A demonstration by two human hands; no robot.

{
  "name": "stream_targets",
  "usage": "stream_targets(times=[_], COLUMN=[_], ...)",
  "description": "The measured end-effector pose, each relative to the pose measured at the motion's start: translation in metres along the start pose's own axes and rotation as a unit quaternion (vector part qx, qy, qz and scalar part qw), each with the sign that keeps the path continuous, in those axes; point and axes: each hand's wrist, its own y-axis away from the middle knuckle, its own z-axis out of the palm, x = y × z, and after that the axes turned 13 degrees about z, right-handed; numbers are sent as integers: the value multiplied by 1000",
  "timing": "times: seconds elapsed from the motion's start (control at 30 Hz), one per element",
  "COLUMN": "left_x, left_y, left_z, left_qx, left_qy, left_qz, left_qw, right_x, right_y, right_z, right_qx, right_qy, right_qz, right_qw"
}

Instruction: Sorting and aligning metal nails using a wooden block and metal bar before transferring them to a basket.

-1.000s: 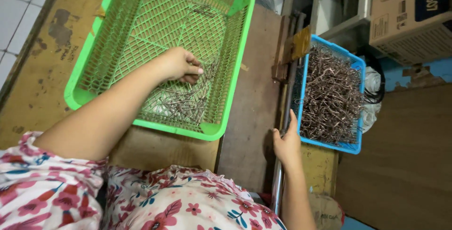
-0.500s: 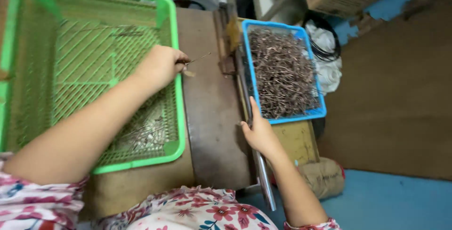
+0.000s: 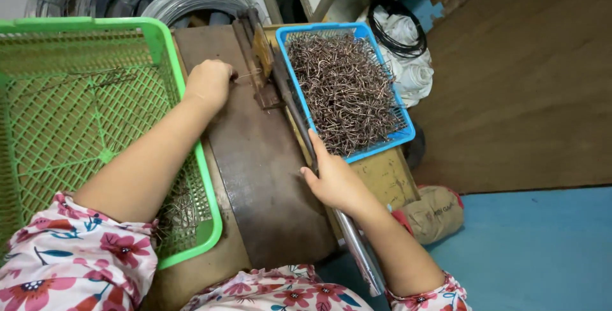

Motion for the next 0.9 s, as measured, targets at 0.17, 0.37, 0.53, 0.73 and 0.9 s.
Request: stream_targets(times=[0.17, 0.37, 0.53, 0.73, 0.9], left_x=[14, 19, 20, 26, 18], left_y=[-1, -7, -18, -22, -29], left_z=[-9, -5, 2, 0, 13], left_qx=[16, 12, 4, -7, 3], left_qy=[-3, -22, -11, -14, -26], left_qz=[17, 49, 52, 71, 88], left_qw=[1000, 998, 999, 997, 996], right_x=[-1, 0, -8, -11, -11], right_y=[0, -2, 8, 9, 6], right_z=[-1, 2, -2, -1, 1], right_qx=[-7, -17, -21, -15, -22], right_qy=[-13, -21, -25, -30, -31], right_qz=[9, 6, 10, 16, 29], right_qw=[1000, 1000, 999, 999, 999])
